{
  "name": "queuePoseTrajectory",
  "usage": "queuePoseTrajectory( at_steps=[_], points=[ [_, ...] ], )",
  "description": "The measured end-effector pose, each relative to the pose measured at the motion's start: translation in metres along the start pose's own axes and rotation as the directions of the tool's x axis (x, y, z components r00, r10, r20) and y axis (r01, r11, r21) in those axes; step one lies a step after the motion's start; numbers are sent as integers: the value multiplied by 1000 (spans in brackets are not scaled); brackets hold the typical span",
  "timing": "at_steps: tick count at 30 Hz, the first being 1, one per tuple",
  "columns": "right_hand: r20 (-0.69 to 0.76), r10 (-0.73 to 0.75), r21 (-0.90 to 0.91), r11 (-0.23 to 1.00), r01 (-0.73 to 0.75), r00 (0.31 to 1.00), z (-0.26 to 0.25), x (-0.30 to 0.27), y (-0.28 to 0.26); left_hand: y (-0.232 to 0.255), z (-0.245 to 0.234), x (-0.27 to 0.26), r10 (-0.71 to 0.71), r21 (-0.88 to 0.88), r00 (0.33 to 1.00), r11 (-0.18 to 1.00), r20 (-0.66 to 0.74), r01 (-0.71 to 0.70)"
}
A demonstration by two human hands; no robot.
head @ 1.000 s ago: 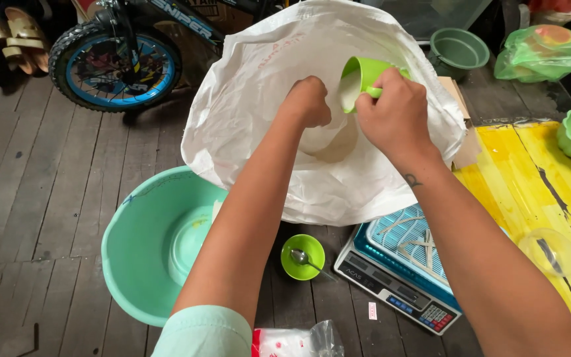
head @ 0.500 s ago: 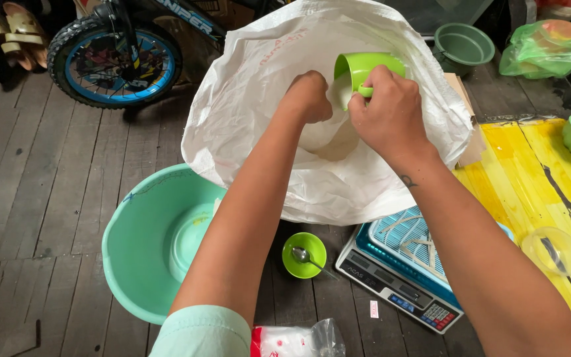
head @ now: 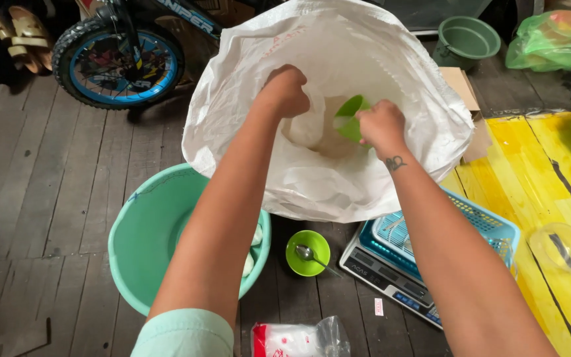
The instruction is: Scooping white powder from a large sack into small plastic bags and tying them shut for packaging.
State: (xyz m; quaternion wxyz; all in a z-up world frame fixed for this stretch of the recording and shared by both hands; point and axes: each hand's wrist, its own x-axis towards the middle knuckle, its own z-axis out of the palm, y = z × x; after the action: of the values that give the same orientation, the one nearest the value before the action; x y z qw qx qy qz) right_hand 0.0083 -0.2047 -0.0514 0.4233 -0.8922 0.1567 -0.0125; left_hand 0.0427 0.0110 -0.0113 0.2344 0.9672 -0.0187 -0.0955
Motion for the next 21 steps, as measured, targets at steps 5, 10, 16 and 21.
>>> queuePoseTrajectory(
  at_steps=[5, 10, 16, 21],
  points=[
    [-47, 75, 132, 989, -68, 996, -12, -10, -21, 6, -2, -6, -38, -85, 999, 996, -36, 35],
    [-372, -552, -115, 825, 554, 746, -28, 4, -24, 17, -3, -5, -28, -142, 999, 989, 43, 34],
    [-165, -882, -299, 472, 829, 442, -24, -15, -43, 28, -10, -16, -53, -159, 996, 985, 75, 64],
    [-114, -908, -296, 418, 859, 403, -23, -20, -38, 27, -6, -10, -42, -112, 998, 992, 56, 48]
  ],
)
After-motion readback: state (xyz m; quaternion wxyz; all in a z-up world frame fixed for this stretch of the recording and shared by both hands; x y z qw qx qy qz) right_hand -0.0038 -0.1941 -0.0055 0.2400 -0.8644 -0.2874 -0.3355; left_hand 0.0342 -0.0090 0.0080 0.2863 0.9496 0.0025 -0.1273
